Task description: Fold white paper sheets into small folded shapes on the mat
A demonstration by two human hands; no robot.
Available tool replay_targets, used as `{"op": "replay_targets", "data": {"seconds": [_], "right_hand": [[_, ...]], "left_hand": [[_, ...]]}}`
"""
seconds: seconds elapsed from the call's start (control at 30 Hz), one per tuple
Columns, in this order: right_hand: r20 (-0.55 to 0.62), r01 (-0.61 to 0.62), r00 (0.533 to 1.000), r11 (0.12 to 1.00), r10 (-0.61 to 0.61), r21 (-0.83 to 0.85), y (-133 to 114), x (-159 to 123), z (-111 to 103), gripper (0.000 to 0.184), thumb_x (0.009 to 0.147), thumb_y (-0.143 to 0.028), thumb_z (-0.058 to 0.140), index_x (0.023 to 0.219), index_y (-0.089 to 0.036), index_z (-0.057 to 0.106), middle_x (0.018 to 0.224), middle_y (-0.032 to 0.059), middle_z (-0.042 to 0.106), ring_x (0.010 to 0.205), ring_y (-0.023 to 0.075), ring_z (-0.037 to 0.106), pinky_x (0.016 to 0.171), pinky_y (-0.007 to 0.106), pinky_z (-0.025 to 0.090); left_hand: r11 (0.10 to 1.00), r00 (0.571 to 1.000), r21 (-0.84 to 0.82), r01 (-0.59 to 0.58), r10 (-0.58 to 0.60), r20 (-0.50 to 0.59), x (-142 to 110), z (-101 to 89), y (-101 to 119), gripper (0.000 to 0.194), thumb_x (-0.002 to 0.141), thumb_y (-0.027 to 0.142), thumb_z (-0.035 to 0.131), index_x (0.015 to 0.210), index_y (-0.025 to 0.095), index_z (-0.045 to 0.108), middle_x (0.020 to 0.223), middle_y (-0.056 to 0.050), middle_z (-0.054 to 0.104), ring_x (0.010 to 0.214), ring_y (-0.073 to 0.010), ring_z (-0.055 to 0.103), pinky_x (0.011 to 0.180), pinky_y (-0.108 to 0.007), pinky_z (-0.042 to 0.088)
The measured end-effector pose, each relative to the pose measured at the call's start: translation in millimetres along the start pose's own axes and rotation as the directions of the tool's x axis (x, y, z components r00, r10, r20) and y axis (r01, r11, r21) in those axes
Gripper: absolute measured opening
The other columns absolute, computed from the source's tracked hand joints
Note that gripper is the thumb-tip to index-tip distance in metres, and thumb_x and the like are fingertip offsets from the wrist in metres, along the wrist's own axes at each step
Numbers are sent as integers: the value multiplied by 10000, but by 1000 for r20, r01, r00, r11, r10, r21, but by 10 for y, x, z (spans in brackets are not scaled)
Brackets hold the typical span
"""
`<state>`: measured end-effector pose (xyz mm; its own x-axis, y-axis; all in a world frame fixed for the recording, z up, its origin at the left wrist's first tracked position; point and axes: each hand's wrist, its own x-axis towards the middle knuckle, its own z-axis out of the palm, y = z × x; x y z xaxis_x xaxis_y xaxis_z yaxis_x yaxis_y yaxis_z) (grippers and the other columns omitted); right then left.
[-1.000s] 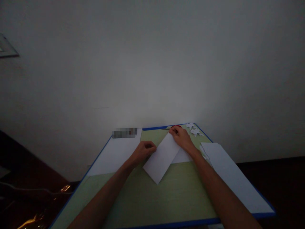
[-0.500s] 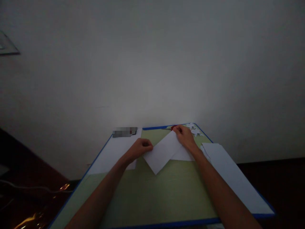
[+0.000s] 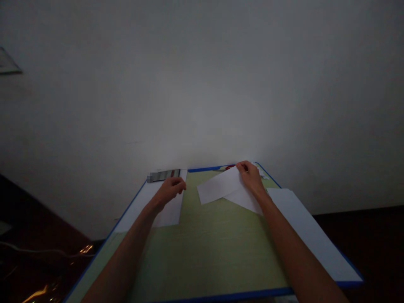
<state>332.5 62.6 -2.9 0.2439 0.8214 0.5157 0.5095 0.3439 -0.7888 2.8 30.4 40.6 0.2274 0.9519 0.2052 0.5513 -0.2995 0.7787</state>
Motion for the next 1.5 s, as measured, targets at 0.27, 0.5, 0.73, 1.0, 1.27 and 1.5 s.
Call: {"op": "replay_targets", "data": {"seconds": [0.27,0.5,0.73,1.0,1.27,1.5], "right_hand": [[277,49,957,989,-87,142,-332,-171,261,339,867,-501,593,884,-192,732,876,73,755,798,227,666,732,342,511],[311,124,938,985,-156,121,-338,-254,335,258,905,-400,609,984,-202,754,974,85,757,882,243,689,817,397,530],[470,648,711,746,-522,-152,-589,-455,320,135,887,-231,707,1006,-277,752,1167,70,683,1169,291,564,1016,520,352],[609,728,613,659,-503,-188,-696,-555,397,97,874,-149,699,957,-196,682,1043,69,688,1061,258,567,937,436,345],[681,686,585,717,-442,-124,-650,-482,308,54,930,-213,694,982,-211,712,1043,58,677,1060,240,553,951,411,354],[686,709,571,693,-451,-134,-649,-483,324,102,974,-246,639,916,-188,700,971,60,678,1010,242,551,884,406,350]], "left_hand": [[981,979,-6,-196,196,52,-22,281,114,266,879,399,631,965,177,752,962,-81,764,817,-198,664,706,-282,467],[979,971,83,-188,173,162,-56,464,29,131,846,226,646,859,144,746,789,-47,741,701,-162,628,665,-253,442],[945,958,187,-267,239,157,-126,555,53,120,852,174,617,825,159,733,718,-14,704,619,-135,591,628,-235,404],[890,952,338,-305,272,142,-127,591,22,70,838,141,659,806,159,718,758,-25,723,660,-151,612,645,-247,396],[797,900,417,-436,375,224,-150,564,32,127,945,200,599,921,164,718,848,-50,735,764,-181,644,734,-275,437],[786,890,418,-455,393,231,-155,529,65,115,926,178,615,891,174,724,820,-41,731,753,-176,641,730,-272,438]]}}
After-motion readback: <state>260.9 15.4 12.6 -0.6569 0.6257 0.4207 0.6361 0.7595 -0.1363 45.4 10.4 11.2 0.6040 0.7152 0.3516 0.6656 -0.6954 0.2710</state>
